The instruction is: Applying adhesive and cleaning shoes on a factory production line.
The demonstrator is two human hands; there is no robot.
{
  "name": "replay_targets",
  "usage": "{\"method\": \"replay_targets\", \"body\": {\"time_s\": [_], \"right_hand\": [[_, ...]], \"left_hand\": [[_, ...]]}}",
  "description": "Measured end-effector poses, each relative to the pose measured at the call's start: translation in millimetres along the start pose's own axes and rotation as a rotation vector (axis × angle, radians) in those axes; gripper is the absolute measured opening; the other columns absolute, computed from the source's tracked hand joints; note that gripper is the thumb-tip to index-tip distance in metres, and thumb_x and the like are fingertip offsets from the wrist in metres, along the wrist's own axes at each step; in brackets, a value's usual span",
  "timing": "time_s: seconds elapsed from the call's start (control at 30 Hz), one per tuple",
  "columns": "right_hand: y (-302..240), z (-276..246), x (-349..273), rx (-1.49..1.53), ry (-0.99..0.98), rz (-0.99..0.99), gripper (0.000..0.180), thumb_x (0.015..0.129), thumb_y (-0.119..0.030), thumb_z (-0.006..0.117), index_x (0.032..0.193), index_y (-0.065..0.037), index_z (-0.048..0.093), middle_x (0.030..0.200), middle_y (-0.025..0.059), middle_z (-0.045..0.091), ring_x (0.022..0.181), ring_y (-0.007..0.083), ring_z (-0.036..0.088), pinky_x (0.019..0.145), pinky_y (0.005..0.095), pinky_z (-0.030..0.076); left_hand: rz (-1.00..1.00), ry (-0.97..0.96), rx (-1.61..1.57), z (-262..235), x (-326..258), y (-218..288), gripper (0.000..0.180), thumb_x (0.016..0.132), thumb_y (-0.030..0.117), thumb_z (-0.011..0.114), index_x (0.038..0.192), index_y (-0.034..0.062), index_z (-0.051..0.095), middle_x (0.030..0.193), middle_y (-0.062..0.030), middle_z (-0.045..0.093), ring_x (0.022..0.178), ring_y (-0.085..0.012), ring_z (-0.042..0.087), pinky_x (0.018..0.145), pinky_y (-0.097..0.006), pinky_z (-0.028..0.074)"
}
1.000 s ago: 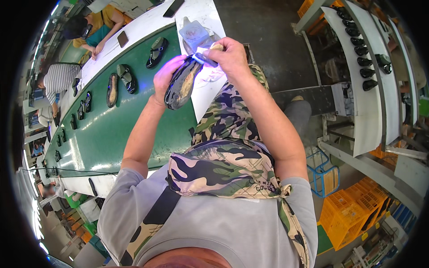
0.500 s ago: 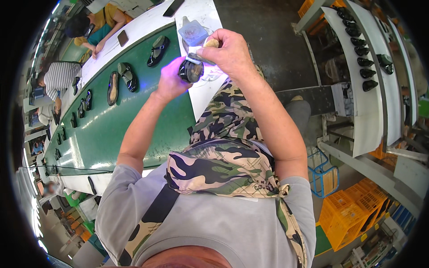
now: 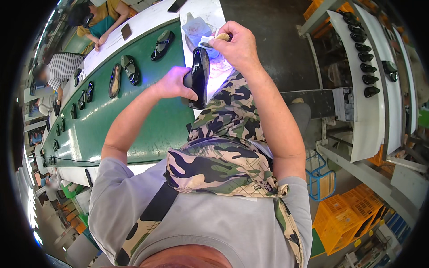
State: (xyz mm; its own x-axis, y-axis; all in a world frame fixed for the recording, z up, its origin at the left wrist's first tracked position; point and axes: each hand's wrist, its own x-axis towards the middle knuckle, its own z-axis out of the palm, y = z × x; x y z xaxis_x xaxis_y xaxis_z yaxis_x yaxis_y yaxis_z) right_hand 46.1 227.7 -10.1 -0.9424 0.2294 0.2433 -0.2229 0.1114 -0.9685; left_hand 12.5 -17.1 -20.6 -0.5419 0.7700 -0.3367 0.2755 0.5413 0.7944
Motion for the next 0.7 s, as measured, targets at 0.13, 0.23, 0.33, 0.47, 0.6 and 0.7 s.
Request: {"method": "replay_targets", "body": {"time_s": [0.13, 0.23, 0.33, 0.47, 0.6, 0.7], "right_hand": [[11.0, -3.4, -1.7, 0.043, -0.013, -0.031, 0.017, 0.075, -0.007, 0.077, 0.078, -0.002, 0.061, 0.074, -0.0003, 0.063, 0.068, 0.0053, 0.054, 0.06, 0.0236, 0.046], [7.6, -3.4, -9.0, 0.093, -0.025, -0.021, 0.015, 0.075, -0.005, 0.075, 0.076, -0.002, 0.06, 0.078, 0.0018, 0.066, 0.069, 0.0058, 0.055, 0.061, 0.0235, 0.047], [4.8, -7.0, -14.6, 0.082, -0.056, -0.005, 0.016, 0.076, 0.0, 0.073, 0.075, -0.003, 0.057, 0.085, 0.0053, 0.068, 0.075, 0.0077, 0.057, 0.065, 0.0235, 0.047], [4.0, -10.8, -21.6, 0.03, -0.108, 0.013, 0.019, 0.076, 0.003, 0.071, 0.074, -0.004, 0.054, 0.09, 0.0076, 0.069, 0.079, 0.0091, 0.059, 0.069, 0.0243, 0.048], [5.0, -13.7, -29.0, 0.033, -0.116, 0.028, 0.019, 0.076, 0.003, 0.071, 0.074, -0.004, 0.053, 0.089, 0.0078, 0.068, 0.081, 0.0096, 0.059, 0.071, 0.0251, 0.048], [14.0, -13.1, -36.9, 0.102, -0.155, 0.052, 0.018, 0.075, 0.003, 0.07, 0.075, -0.004, 0.054, 0.089, 0.0089, 0.068, 0.085, 0.0119, 0.061, 0.075, 0.0264, 0.049]], "left_hand": [[-0.063, -0.136, -0.139, 0.2, 3.0, -6.5, 0.054, 0.059, 0.022, 0.089, 0.102, -0.0013, 0.067, 0.092, -0.0066, 0.071, 0.082, -0.0157, 0.064, 0.08, -0.031, 0.052], [-0.095, -0.184, -0.322, 0.3, 6.8, -5.0, 0.052, 0.061, 0.019, 0.088, 0.105, -0.0014, 0.068, 0.096, -0.0054, 0.071, 0.084, -0.0163, 0.065, 0.083, -0.031, 0.051], [-0.107, -0.205, -0.441, 0.6, 5.0, 2.6, 0.05, 0.063, 0.017, 0.086, 0.107, -0.0008, 0.068, 0.098, -0.005, 0.071, 0.087, -0.0164, 0.065, 0.086, -0.03, 0.05], [-0.151, -0.239, -0.551, 5.5, 9.1, -2.1, 0.052, 0.064, 0.015, 0.086, 0.11, -0.0013, 0.068, 0.1, -0.0063, 0.071, 0.09, -0.0169, 0.065, 0.088, -0.031, 0.05], [-0.204, -0.225, -0.759, 10.0, 12.5, -2.4, 0.051, 0.067, 0.013, 0.084, 0.112, -0.0025, 0.066, 0.102, -0.0079, 0.071, 0.091, -0.0189, 0.066, 0.089, -0.033, 0.051], [-0.225, -0.189, -0.86, 11.6, 17.9, -8.8, 0.049, 0.07, 0.013, 0.083, 0.112, -0.0026, 0.065, 0.102, -0.0085, 0.071, 0.091, -0.0194, 0.067, 0.09, -0.033, 0.052]]}}
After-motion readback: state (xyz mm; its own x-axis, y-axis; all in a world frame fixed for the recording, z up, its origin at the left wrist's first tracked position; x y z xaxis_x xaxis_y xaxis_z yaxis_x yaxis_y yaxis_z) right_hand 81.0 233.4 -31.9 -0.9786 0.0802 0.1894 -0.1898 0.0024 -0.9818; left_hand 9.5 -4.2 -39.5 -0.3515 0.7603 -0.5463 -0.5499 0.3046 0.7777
